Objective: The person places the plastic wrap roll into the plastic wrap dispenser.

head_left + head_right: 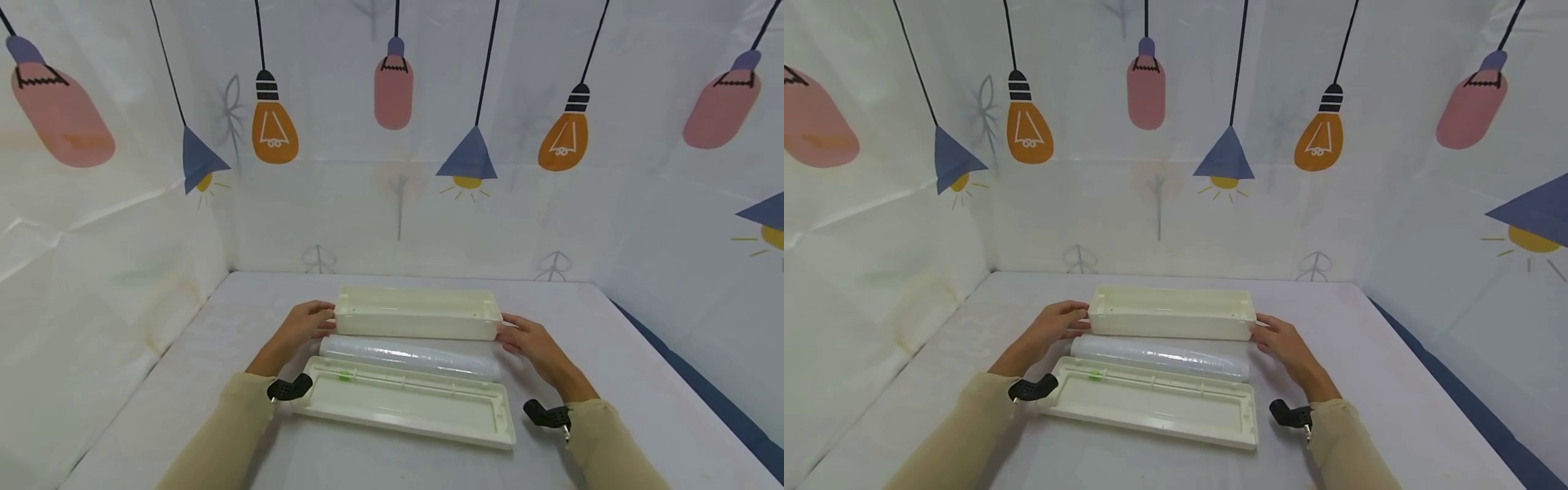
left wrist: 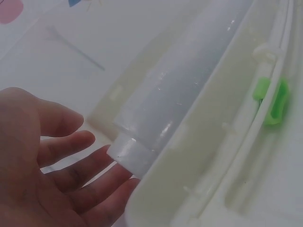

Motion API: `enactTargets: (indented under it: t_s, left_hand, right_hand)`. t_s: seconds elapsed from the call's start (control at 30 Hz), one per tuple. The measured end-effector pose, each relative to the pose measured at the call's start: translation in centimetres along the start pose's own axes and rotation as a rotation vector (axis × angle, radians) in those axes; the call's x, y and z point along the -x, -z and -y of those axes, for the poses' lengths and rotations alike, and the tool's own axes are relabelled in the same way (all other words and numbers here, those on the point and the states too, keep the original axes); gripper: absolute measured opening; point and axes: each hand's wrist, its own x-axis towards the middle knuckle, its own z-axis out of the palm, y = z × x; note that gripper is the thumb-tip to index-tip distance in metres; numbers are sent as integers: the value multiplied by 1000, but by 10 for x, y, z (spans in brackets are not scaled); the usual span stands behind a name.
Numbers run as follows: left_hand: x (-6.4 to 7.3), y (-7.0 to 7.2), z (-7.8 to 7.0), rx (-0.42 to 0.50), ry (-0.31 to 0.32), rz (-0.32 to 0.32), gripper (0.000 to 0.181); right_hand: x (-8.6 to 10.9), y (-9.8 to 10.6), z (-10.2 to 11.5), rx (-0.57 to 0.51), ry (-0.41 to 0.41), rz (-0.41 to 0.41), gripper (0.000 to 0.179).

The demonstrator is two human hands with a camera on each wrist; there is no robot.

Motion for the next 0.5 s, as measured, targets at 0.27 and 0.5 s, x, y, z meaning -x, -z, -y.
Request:
enactTargets:
  t_s: [0.27, 0.5]
  left_hand:
    - [6, 5, 6, -9, -18, 19, 40]
    - [13, 8, 9, -2, -45, 8, 40]
  right_hand:
    - [-1, -2, -4, 4, -13, -17, 63]
    - [4, -2, -6, -19, -2, -42, 61]
